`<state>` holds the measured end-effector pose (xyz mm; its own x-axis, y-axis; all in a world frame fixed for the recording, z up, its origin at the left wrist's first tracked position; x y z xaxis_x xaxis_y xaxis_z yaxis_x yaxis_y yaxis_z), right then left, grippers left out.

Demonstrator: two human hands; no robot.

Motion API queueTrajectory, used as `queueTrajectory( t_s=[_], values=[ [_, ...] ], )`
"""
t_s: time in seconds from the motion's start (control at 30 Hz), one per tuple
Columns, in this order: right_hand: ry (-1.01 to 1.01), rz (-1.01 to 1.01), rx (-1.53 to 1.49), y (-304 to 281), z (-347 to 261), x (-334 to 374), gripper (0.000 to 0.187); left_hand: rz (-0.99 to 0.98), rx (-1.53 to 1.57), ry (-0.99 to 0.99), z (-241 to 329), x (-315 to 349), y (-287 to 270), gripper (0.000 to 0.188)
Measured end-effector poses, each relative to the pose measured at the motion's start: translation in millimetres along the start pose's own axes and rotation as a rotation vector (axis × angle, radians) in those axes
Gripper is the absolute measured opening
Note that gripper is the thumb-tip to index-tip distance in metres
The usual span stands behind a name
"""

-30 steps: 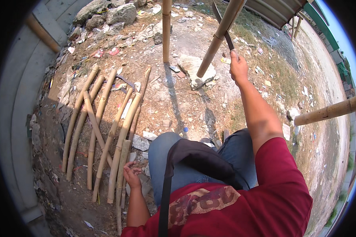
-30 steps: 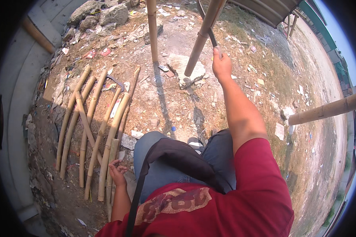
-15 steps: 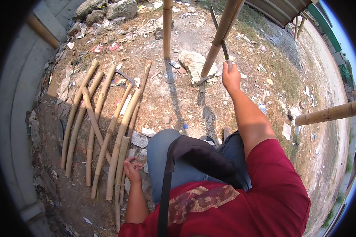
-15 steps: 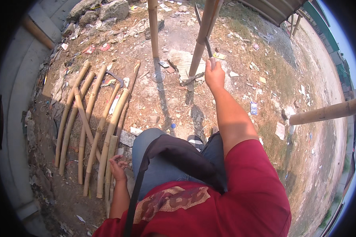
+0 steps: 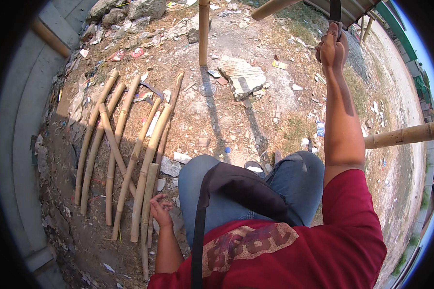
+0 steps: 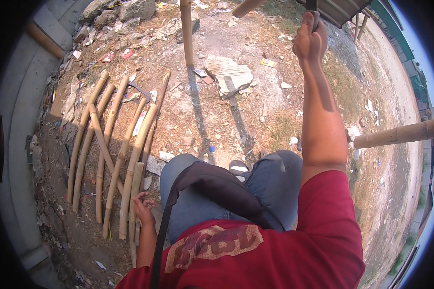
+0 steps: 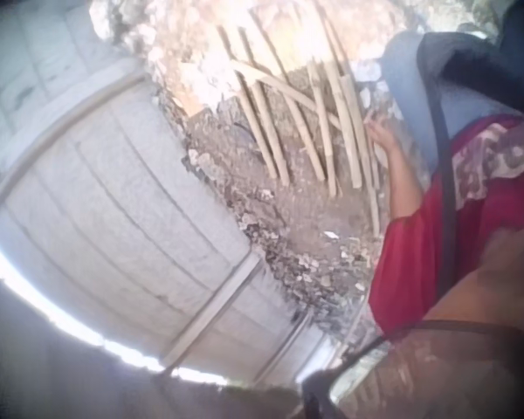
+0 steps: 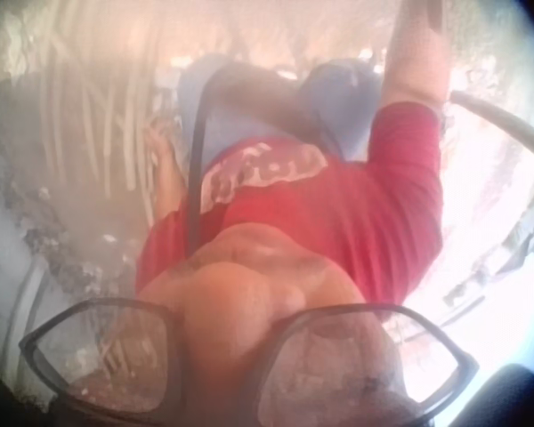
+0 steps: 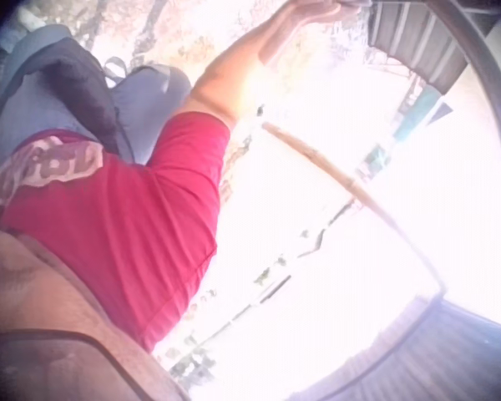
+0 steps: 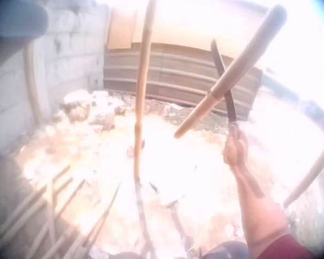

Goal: The person uses a machete to chop a long bamboo pole into smaller sections. They repeatedly strike the bamboo against a vertical support pole to split it, then move the cut pieces aside.

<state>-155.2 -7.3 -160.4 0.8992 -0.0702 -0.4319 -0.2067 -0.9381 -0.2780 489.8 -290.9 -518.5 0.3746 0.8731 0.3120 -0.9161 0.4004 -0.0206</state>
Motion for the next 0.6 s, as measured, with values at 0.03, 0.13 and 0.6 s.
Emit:
queueTrajectory(
  t_s=[0.03, 0.13, 0.6],
  values=[
    [-0.008, 0.013, 0.005, 6.6, 9.7, 9.2, 0.05, -0.006, -0.011, 0.005, 2.0, 0.9, 0.4, 0.068],
    [-0.071, 0.055, 0.339, 40.0, 74.9, 76.7, 0.045, -0.046, -0.013, 0.005, 3.6, -1.2, 12.1, 0.068],
    [-0.056, -0.018, 0.191, 11.8, 55.8, 6.2, 0.06, -0.017, 0.009, 0.013, 7.9, 4.1, 0.0, 0.065]
  ],
)
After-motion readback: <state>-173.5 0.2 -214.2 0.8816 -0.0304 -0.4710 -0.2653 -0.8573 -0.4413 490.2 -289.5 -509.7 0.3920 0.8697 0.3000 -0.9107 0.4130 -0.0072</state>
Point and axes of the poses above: each hand's wrist, its own x-axis away from the middle knuckle, its own y-axis out of the palm, z = x × y, the point moved 5 cm from there along -x, towards the middle knuckle, and after that the axes turned 7 degrees about y, right-handed, at the moved point
